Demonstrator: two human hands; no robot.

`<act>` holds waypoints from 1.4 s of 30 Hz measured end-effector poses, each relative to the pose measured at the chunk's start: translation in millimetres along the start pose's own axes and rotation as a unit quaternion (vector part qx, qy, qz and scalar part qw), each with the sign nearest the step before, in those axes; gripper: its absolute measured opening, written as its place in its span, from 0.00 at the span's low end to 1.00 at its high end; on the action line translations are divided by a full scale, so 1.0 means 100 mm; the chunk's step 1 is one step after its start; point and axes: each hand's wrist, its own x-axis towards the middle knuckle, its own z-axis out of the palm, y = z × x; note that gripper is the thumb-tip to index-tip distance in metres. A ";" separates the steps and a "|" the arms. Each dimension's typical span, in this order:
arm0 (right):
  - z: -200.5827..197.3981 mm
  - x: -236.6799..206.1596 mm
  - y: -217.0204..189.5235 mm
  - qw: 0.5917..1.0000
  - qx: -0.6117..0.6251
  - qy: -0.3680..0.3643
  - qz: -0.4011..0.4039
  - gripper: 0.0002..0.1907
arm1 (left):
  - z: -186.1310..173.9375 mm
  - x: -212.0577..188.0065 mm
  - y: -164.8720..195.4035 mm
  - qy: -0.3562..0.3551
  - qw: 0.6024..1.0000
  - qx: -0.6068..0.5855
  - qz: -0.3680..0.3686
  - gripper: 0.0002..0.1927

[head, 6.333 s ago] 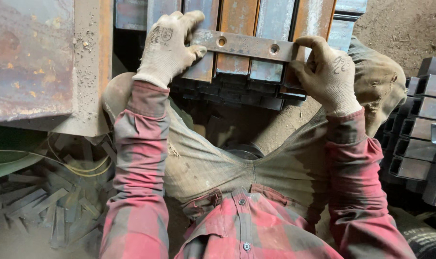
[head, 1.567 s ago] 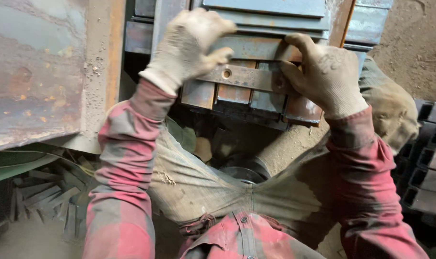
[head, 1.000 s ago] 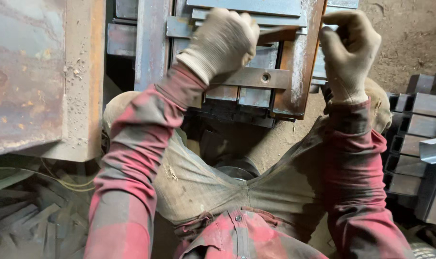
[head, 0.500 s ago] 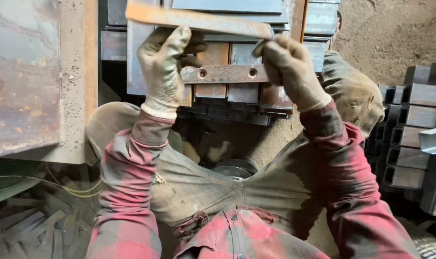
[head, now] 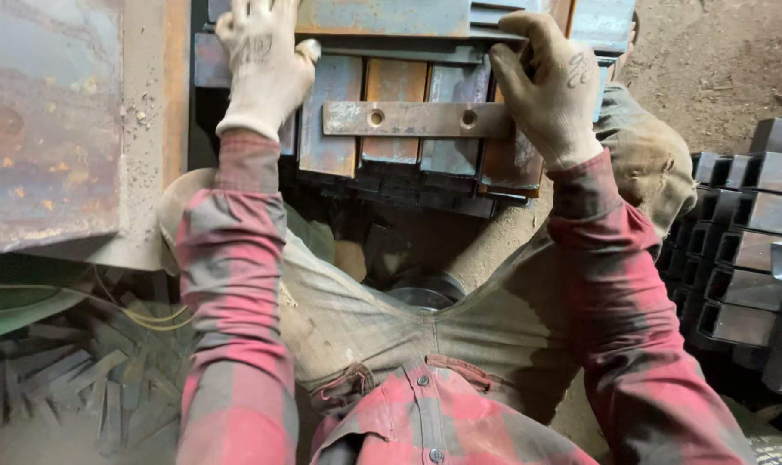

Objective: The person sits on the ground in front of a rack of steel bars and flat metal pieces. They pick up individual bars, inspect them, and stack and arrange them in aligned piles on the rack, occasionally marking a bar with a marker and repositioning pieces.

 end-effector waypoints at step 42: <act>-0.12 -0.27 0.14 0.977 0.109 0.040 0.178 0.06 | -0.51 -0.34 0.44 -0.070 0.962 -0.248 -0.092 0.18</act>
